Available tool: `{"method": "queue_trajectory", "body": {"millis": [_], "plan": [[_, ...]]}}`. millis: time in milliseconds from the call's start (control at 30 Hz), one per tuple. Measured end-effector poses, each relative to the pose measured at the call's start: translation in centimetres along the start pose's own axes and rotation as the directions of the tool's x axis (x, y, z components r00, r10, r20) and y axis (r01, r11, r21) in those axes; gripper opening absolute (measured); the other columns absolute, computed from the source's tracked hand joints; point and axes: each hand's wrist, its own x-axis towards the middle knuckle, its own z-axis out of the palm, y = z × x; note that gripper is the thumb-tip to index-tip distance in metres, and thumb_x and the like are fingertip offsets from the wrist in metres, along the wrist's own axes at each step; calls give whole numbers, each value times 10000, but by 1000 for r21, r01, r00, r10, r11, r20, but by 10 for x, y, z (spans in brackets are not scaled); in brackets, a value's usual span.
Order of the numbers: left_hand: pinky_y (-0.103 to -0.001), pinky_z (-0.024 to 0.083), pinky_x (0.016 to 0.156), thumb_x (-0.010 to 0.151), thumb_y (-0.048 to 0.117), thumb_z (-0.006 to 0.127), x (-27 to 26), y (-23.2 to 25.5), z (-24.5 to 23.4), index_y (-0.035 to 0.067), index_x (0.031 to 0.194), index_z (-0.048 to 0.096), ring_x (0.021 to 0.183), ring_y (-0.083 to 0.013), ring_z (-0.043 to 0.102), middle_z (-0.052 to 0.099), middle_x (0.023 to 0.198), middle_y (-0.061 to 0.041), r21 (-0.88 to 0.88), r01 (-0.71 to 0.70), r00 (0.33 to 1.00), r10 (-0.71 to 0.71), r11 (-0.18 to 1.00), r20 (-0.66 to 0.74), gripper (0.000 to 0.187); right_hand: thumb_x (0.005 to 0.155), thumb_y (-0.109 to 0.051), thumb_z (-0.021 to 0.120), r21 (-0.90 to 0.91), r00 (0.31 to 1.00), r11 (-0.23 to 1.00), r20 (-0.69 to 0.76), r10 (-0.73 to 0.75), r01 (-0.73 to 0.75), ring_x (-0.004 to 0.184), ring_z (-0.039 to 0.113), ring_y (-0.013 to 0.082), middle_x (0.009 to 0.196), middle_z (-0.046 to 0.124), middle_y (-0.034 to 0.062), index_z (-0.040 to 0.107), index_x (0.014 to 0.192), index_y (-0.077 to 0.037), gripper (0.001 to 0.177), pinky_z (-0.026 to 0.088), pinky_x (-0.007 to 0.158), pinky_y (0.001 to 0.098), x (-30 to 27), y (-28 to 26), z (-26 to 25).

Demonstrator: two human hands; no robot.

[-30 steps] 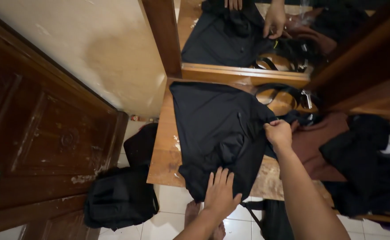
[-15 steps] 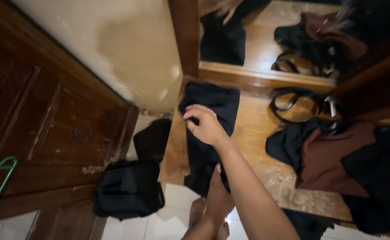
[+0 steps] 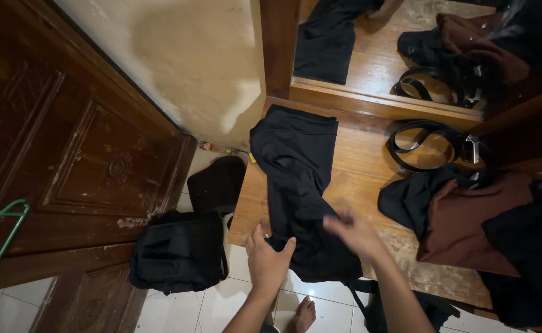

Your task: The person folds a white pair of shorts and two black shirts on a wooden dresser. They smooth each item, fold the sides and bottom up, and place the finished folds on a nearby bed.

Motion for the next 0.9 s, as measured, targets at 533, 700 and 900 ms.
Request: {"method": "queue_trajectory", "body": {"millis": [533, 700, 900], "plan": [[-392, 512, 853, 844, 309, 705, 24, -60, 44, -19, 1113, 681, 960, -273, 663, 704, 1027, -149, -755, 329, 931, -61, 567, 361, 424, 768, -97, 763, -456, 743, 661, 3, -669, 596, 989, 632, 370, 1113, 609, 159, 623, 1322, -99, 571, 520, 840, 425, -99, 17, 91], [-418, 510, 899, 760, 384, 735, 20, -45, 22, 28, 1222, 641, 994, -267, 663, 708, 1101, -136, -640, 381, 898, -101, 667, 429, 590, 670, -166, 845, -427, 525, 413, 188, -830, 805, 1060, 603, 417, 1143, 590, 185, 661, 1213, -82, 580, 495, 891, 484, -99, 34, 93], [-438, 451, 1016, 697, 267, 892, 3, -36, 38, -86, 1319, 509, 1210, -413, 551, 585, 1274, -264, -142, -173, 984, 164, 975, -74, 812, 871, -180, 734, 57, 865, 891, -277, -419, 450, 999, 700, 209, 1136, 697, 90, 672, 1187, -83, 336, 568, 834, 305, -64, 59, 91]]}}
